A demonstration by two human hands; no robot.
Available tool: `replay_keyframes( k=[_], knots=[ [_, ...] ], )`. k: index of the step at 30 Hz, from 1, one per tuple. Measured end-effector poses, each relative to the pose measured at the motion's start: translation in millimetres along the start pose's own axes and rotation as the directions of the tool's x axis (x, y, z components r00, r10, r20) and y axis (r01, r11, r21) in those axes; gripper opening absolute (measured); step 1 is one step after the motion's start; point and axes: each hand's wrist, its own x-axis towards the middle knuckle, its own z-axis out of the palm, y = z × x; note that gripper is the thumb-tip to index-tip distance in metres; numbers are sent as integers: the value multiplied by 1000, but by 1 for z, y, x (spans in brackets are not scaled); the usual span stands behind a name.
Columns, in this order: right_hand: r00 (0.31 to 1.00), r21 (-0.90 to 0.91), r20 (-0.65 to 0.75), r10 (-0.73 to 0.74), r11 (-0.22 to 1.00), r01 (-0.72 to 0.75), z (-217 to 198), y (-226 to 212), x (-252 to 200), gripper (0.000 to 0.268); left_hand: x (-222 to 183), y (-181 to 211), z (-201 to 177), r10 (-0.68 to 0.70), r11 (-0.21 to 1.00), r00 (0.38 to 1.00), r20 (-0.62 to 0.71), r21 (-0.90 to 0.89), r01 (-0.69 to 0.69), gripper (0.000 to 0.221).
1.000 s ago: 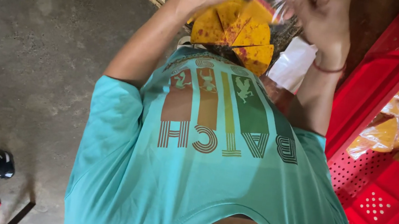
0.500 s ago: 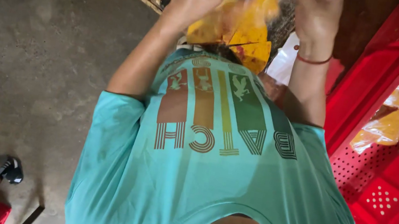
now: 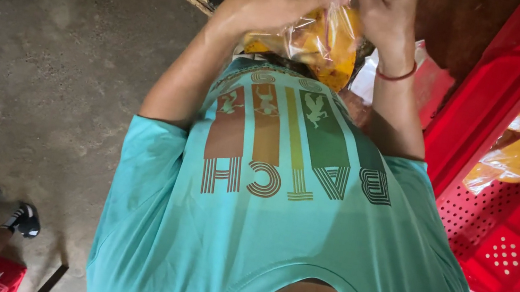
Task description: The person picks up plastic bags and yellow triangular bakery items one at a time, places each item inside a bag, and twists the bag closed.
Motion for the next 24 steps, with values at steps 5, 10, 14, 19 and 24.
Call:
replay_keyframes(
  k=[5,10,14,19,24],
  knots=[
    [984,434,-95,153,896,-97,-6,47,-10,12,4,8,17,463,745,825,-324,646,-164,7],
    [969,335,-68,237,920,-202,1,40,-14,1,6,-14,20,506,726,793,-340,664,-179,8],
    [980,361,45,194,911,-197,14,24,-13,21,5,-10,22,179,922,879,-443,388,8,13],
    [971,-191,-196,-139,976,101,24,15,-21,10,14,19,21,24,932,934,-355,-331,-150,11],
    [928,-434,-280,-245,895,105,20,-12,-35,12,17,35,33,-81,957,921,-382,-288,-35,13]
  ],
)
